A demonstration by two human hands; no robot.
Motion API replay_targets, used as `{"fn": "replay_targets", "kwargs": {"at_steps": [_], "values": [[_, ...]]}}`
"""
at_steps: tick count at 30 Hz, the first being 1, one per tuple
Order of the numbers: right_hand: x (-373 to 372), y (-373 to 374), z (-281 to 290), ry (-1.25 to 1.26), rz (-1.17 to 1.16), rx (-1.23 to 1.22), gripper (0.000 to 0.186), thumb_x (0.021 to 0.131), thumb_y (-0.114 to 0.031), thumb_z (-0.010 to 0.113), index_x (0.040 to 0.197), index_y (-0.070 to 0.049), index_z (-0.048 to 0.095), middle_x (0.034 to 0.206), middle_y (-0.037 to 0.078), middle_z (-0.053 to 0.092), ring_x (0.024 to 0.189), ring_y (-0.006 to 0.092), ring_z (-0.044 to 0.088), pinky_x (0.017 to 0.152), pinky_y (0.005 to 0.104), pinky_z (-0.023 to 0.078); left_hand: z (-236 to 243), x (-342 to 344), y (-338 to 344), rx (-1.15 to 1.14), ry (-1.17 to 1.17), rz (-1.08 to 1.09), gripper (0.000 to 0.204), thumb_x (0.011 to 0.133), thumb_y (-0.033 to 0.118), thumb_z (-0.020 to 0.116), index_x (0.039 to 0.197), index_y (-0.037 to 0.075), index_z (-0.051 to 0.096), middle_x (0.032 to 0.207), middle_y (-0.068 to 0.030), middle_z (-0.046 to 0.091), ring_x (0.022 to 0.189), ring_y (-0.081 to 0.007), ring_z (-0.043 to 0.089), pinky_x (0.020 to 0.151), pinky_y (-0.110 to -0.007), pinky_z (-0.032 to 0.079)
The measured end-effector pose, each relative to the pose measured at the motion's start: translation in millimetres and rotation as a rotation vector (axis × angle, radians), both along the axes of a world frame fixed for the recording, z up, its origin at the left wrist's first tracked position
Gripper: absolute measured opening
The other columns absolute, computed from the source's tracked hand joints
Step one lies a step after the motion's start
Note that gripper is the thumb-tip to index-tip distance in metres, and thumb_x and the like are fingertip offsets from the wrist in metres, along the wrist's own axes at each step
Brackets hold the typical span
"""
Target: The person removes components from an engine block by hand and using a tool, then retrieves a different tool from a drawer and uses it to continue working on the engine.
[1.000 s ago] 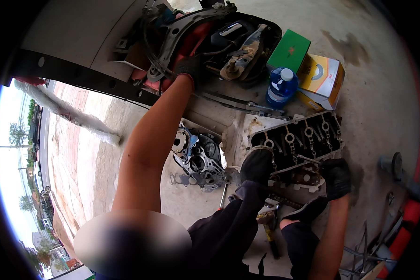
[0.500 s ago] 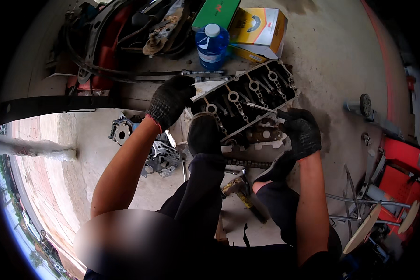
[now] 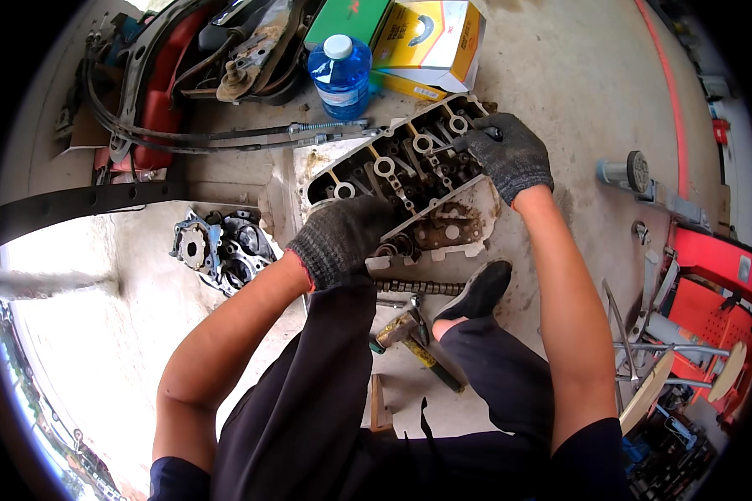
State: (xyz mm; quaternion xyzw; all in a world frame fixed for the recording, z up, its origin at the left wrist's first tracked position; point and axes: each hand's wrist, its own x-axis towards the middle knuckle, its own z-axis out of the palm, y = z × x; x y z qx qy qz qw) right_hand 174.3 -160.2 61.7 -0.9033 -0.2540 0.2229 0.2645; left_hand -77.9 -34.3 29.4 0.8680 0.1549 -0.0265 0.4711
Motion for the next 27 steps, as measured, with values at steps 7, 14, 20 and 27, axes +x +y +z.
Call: {"fn": "replay_targets", "kwargs": {"at_steps": [7,14,20,27], "values": [[-2,6,3,-0.152,0.044,-0.168,0.040,0.080,-0.036,0.071,0.106,-0.007,0.070,0.102,0.013,0.073,0.094,0.0263,0.068,0.086,0.0343,0.052,-3,-7,4,-0.147,0.077,0.083,0.030,0.088,0.015,0.060,0.113,0.001,0.068,0.103,-0.0191,0.070,0.096,-0.0300,0.069,0.087,-0.038,0.054],[6,10,11,-0.191,0.098,-0.184,0.044,0.081,-0.044,0.069,0.108,-0.010,0.068,0.108,0.015,0.071,0.101,0.0335,0.066,0.089,0.0403,0.051,-3,-9,1,-0.173,0.110,0.108,0.031,0.088,0.015,0.061,0.115,0.001,0.068,0.100,-0.0189,0.071,0.094,-0.0272,0.069,0.087,-0.037,0.054],[5,10,14,-0.054,0.223,-0.150,0.035,0.084,-0.036,0.067,0.108,-0.012,0.069,0.105,0.014,0.070,0.100,0.0336,0.066,0.089,0.0403,0.051,0,-9,-3,-0.141,0.072,0.095,0.030,0.088,0.015,0.061,0.113,0.001,0.069,0.100,-0.0193,0.071,0.094,-0.0281,0.069,0.086,-0.037,0.054],[-6,41,21,-0.295,0.528,-0.383,0.030,0.088,-0.014,0.055,0.114,-0.010,0.069,0.115,0.017,0.067,0.106,0.0343,0.066,0.091,0.0428,0.053,16,11,3,-0.201,0.001,0.060,0.033,0.089,0.016,0.064,0.119,0.003,0.066,0.103,-0.0147,0.070,0.095,-0.0230,0.069,0.087,-0.035,0.055]]}}
